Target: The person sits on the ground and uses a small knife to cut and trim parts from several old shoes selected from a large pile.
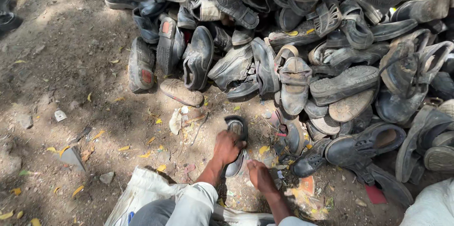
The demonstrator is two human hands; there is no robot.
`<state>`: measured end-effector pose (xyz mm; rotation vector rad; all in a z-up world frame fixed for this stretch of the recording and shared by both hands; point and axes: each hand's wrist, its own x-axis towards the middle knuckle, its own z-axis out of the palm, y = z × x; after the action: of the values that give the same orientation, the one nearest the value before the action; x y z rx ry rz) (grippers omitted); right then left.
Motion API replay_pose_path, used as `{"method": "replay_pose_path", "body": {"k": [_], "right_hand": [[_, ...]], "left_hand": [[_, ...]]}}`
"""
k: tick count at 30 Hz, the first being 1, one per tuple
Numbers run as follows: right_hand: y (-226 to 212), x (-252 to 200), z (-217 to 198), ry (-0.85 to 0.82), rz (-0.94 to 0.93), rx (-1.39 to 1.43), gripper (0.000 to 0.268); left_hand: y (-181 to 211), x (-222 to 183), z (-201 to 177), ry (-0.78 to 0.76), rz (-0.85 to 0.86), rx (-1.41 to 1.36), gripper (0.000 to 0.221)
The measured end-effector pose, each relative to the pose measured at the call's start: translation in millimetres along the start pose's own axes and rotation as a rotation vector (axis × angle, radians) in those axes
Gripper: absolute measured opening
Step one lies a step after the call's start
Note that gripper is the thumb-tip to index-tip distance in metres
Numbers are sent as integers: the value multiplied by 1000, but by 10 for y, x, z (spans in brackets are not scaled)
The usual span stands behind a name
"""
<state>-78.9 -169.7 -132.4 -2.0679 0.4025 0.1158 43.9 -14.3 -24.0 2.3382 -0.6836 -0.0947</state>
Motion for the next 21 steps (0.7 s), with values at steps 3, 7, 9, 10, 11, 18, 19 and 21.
{"method": "replay_pose_path", "body": {"k": [3, 7, 9, 10, 11, 18, 19, 21], "right_hand": [[115, -65, -16, -1, -84, -98, 43], [42, 228, -40, -83, 40, -71, 43], [1, 296, 15, -142, 106, -80, 43], [10, 322, 31, -156, 108, -80, 43], [73, 284, 0, -169, 124, -84, 44], [-350, -664, -167, -347, 553, 142, 42], [-457, -689, -189, -357, 648, 162, 42], [-536, -624, -153, -377, 667, 271, 40]], "left_hand": [[102, -20, 77, -78, -145, 11, 36], [25, 3, 61, -44, -146, 31, 32], [4, -32, 145, -2, -177, -23, 30], [-30, -30, 170, 21, -190, -47, 29], [-63, -27, 214, 25, -212, -73, 29], [-135, -5, 266, 31, -308, -130, 32], [-136, -10, 235, 15, -321, -118, 32], [-97, -18, 205, 93, -267, -152, 30]]}}
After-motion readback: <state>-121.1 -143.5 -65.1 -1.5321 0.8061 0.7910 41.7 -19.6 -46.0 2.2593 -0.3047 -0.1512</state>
